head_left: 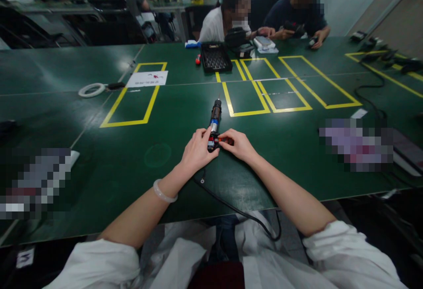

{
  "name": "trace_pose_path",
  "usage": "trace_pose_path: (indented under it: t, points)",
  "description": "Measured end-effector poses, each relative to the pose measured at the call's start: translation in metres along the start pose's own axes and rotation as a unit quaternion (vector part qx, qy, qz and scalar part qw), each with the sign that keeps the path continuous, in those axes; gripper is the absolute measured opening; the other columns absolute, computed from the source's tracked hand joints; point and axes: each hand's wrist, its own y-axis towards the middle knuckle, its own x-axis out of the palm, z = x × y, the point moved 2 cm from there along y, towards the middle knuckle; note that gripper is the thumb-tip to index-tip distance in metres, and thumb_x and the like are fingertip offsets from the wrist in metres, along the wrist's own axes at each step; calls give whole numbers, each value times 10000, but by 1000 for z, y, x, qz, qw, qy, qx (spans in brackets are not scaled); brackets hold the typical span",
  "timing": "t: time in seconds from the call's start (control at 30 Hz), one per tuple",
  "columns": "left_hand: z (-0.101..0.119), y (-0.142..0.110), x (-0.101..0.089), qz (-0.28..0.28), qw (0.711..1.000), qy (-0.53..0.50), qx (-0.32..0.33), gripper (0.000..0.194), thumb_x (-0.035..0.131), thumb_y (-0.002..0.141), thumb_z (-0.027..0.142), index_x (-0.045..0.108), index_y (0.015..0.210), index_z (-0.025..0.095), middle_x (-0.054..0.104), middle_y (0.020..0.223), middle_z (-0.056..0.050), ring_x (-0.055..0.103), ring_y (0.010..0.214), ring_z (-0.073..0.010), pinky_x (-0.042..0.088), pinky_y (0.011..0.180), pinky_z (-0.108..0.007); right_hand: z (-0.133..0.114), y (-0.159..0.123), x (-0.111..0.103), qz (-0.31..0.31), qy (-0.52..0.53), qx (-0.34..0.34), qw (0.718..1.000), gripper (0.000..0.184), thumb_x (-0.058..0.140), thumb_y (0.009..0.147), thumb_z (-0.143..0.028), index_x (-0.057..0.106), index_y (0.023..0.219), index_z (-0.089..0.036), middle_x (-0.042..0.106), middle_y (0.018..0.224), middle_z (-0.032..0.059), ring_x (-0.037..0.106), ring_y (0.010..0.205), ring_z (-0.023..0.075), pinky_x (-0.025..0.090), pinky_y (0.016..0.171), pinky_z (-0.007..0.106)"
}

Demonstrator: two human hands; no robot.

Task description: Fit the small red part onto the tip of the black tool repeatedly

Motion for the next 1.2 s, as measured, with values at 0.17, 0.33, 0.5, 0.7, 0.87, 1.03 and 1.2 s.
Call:
trace_pose_path:
  t: [0.17,0.33,0.5,0.7,0.87,1.03,1.2]
  points:
    - [1,-2,-1,1,1000,28,-2,776,638,816,452,372,1494,186,498,1303,-152,547,1131,-315,505,916,-413,2,-2,-2,14,62,47,997,142,634,835,-219,646,971,-178,709,844,28,597,654,129,473,650,261]
    - [4,1,-1,4,999,54,-3,740,570,873,548,390,1485,173,512,1265,-159,543,1101,-313,477,910,-410,3,-4,-3,23,75,54,995,76,611,840,-256,622,872,-187,692,761,5,591,607,121,455,612,245]
    - [2,6,-1,2,996,85,-31,684,509,919,531,387,1497,187,521,1220,-158,545,1053,-304,473,831,-385,-5,-6,-2,-9,65,34,997,78,600,838,-247,627,886,-191,675,760,-5,581,626,122,450,632,243]
    - [-6,8,-6,-12,995,101,-24,657,511,926,485,369,1516,231,499,1220,-153,528,1054,-308,476,838,-389,0,-6,1,-37,74,24,996,146,575,861,-235,651,975,-185,674,816,9,562,664,125,447,649,248]
    - [-32,12,-19,-25,989,132,-63,645,500,926,488,375,1509,241,475,1250,-163,514,1072,-325,480,858,-412,4,-6,-2,-35,73,41,996,137,569,870,-230,667,954,-182,677,826,13,541,649,119,431,637,245]
    - [-90,15,-41,-29,975,165,-148,676,451,933,539,359,1521,217,457,1296,-199,497,1128,-372,466,908,-472,0,-5,-4,-37,66,49,996,126,575,875,-244,676,916,-181,636,735,-3,520,621,119,407,615,242]
    - [-161,8,-66,-36,952,179,-244,693,436,936,558,333,1526,209,431,1347,-208,476,1176,-383,452,936,-505,-2,-5,-3,-40,72,52,995,131,571,882,-254,673,906,-174,641,753,2,513,614,114,402,608,239]
